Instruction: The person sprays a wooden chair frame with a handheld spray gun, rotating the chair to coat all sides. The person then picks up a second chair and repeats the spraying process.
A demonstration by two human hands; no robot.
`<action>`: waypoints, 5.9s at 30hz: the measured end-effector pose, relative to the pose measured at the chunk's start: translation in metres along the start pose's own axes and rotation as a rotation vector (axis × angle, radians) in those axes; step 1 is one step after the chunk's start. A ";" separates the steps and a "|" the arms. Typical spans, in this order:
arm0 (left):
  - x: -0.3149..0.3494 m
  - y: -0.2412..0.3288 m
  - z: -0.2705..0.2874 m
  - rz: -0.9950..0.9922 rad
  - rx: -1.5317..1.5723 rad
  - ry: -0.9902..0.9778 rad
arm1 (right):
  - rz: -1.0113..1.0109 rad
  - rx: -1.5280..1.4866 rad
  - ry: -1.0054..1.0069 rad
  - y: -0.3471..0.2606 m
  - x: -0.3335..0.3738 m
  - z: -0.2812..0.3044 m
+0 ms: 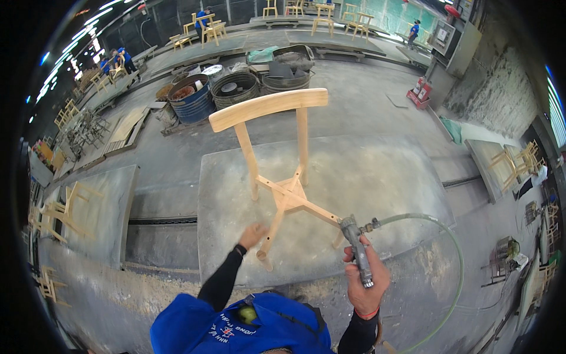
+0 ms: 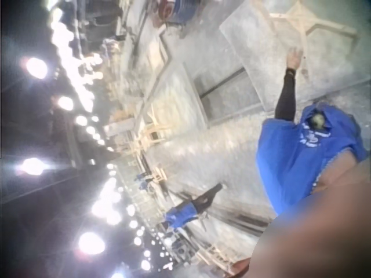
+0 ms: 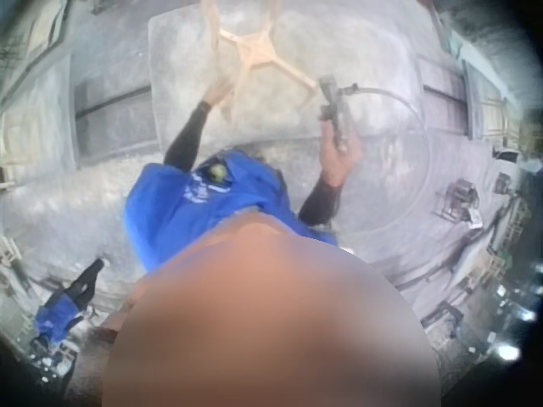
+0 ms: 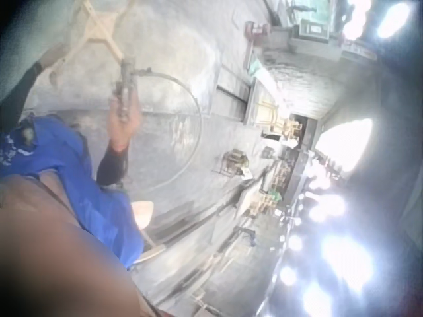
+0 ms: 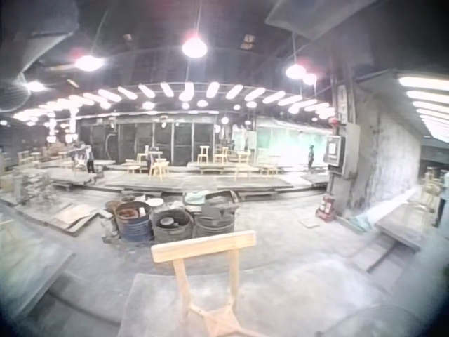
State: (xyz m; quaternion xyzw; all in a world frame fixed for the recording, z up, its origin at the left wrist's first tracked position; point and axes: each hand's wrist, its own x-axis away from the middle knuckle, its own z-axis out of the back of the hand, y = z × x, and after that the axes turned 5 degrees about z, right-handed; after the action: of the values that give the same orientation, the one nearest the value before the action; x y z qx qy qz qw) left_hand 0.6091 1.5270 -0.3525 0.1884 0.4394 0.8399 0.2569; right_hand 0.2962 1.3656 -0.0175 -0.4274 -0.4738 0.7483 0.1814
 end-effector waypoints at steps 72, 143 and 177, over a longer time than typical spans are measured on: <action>0.071 0.024 -0.103 0.115 -0.150 -0.051 | -0.057 0.048 -0.277 0.006 0.031 -0.009; -0.150 0.142 -0.003 -0.139 0.619 0.349 | -0.157 0.284 0.130 0.023 0.104 0.119; -0.178 0.157 0.005 -0.250 0.241 0.330 | -0.347 0.252 0.335 0.017 0.130 0.149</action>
State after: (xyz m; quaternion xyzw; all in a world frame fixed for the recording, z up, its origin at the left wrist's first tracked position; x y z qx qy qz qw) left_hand 0.7116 1.3479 -0.2346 0.0218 0.5923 0.7626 0.2592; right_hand 0.1035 1.3632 -0.0655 -0.4316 -0.4065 0.6779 0.4347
